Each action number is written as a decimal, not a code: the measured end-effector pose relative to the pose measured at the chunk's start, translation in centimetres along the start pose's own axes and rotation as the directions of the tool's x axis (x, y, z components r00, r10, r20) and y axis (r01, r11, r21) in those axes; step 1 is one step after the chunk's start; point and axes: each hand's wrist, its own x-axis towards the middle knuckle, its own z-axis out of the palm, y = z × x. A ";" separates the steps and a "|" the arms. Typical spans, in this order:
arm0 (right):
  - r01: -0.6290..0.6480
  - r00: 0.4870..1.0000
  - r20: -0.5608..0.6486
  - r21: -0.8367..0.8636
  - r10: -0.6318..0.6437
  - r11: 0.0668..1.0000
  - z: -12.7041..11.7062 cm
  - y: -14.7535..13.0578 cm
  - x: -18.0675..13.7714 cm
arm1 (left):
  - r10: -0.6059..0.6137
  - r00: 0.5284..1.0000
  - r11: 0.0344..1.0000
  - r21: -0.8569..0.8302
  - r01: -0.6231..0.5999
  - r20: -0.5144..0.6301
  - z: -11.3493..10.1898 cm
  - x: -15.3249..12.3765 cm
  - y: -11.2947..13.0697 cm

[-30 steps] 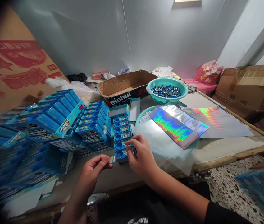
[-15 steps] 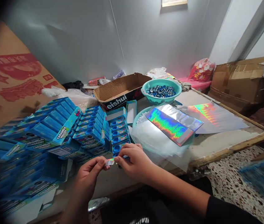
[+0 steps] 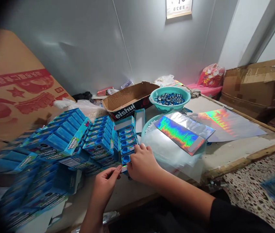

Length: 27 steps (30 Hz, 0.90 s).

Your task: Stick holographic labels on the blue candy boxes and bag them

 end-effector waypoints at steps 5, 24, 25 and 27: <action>-0.039 0.997 0.064 0.057 0.035 0.998 -0.3 1.1 0.1 | -0.018 0.999 0.995 -0.095 0.022 0.049 0.1 0.4 -1.1; -0.109 0.991 0.119 0.400 0.066 0.910 -0.8 1.8 -1.8 | -0.020 1.000 0.925 -0.380 0.028 0.025 2.1 1.0 -5.5; -0.107 0.990 0.123 0.412 0.061 0.905 -0.8 1.9 -1.9 | -0.020 0.999 0.929 -0.369 0.028 0.025 2.3 1.2 -5.8; -0.086 0.992 0.117 0.429 0.039 0.899 -0.4 2.1 -2.0 | -0.023 1.000 0.940 -0.341 0.025 0.010 2.6 1.5 -6.4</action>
